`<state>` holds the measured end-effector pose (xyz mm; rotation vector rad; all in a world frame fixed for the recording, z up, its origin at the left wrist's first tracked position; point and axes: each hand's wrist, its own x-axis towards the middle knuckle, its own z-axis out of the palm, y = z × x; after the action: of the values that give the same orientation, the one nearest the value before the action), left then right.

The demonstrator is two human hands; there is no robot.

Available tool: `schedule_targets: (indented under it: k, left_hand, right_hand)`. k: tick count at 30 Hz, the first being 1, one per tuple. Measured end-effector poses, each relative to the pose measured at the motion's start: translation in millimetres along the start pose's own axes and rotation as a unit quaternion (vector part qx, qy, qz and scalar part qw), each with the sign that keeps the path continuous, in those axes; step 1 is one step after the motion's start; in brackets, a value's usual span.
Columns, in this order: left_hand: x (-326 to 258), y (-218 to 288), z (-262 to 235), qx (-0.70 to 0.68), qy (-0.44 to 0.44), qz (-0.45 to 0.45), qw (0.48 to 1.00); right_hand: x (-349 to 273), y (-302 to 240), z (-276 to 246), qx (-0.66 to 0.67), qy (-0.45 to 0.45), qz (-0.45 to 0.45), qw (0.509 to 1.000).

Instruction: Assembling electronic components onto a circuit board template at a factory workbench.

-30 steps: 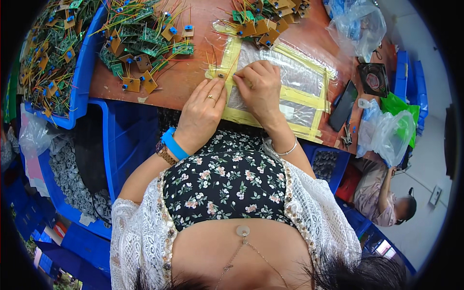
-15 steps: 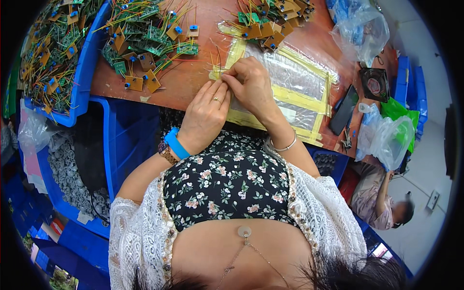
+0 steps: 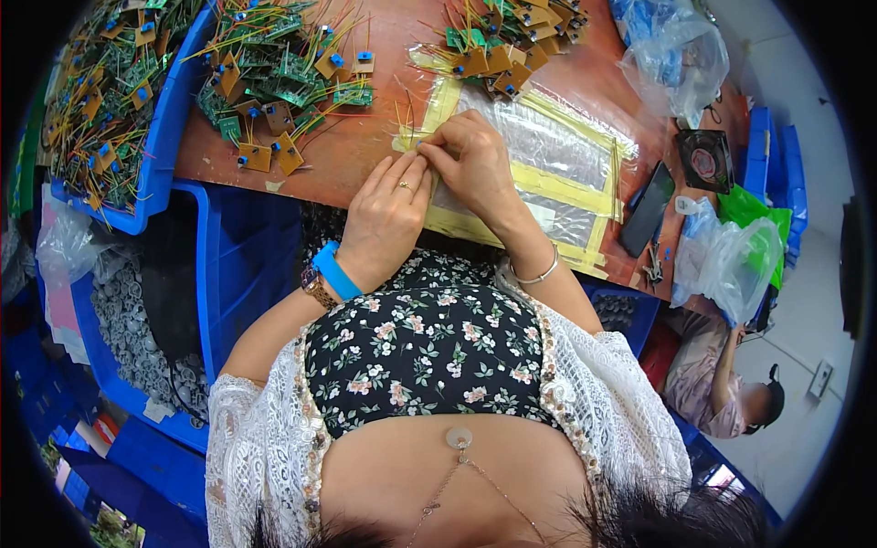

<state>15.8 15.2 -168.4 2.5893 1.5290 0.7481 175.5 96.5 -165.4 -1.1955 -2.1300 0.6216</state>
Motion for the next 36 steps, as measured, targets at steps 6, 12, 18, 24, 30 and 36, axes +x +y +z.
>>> schedule_targets:
  k: [6, 12, 18, 24, 30, 36]
  left_hand:
    - [12, -29, -41, -0.046, 0.125, 0.015, 0.991]
    - [54, -109, -83, 0.131, 0.254, -0.058, 0.957]
    - [84, -62, -31, -0.005, 0.209, 0.012, 0.978]
    - [129, -54, 41, -0.103, 0.083, -0.098, 0.986]
    - [130, -60, 43, -0.264, 0.129, -0.146, 0.945]
    - [96, -62, 12, -0.602, 0.088, -0.243, 0.756]
  right_hand:
    - [-9, 21, -44, 0.034, 0.153, 0.06, 0.986]
    - [-26, 21, -60, -0.059, 0.054, 0.132, 0.988]
    - [-19, 19, -39, -0.124, 0.032, 0.092, 0.987]
    - [-18, 14, -25, -0.097, 0.055, 0.045, 0.993]
    - [-26, 16, -34, -0.088, 0.064, 0.078, 0.991]
    - [-23, 15, -34, -0.101, 0.067, 0.069, 0.99]
